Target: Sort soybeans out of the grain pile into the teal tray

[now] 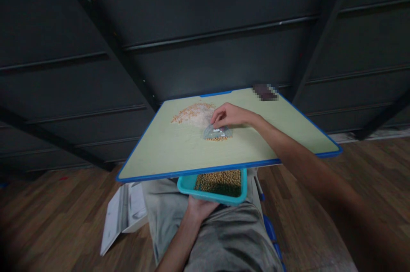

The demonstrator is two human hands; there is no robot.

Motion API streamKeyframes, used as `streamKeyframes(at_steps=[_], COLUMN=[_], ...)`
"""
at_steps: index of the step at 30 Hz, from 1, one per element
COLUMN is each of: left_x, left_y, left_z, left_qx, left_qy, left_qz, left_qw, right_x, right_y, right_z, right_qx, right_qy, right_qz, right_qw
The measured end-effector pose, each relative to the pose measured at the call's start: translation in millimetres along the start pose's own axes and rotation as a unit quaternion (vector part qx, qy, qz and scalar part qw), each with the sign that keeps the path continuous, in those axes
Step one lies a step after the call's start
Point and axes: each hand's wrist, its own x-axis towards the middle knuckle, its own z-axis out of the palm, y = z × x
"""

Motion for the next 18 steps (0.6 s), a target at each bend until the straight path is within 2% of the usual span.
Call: streamKeyframes(at_steps=[4,8,15,18], left_x=[0,-5,-34,-44], left_y=[-4,-3,9,9], left_z=[5.1,12.1,19.1,17.6], left_qx=[-0.006,-0.009,-0.004,-0.009], left_qy=[0.004,0.037,0.131,0.147], left_qz=[0.010,0.029,0.067,0.074], left_qw=[1.000,0.999,0.989,0.986], right_x=[-2,-3,-5,-6], right_y=[-8,-14,-30,-37], right_z=[7,18,42,52], right_qx=[-0.004,0.014,0.046,0.057], right_qy=[-0.056,-0.103,-0.164,-0.182], right_qz=[0.018,0.037,0.032,0.027], right_qw=[0.998,0.994,0.985,0.981])
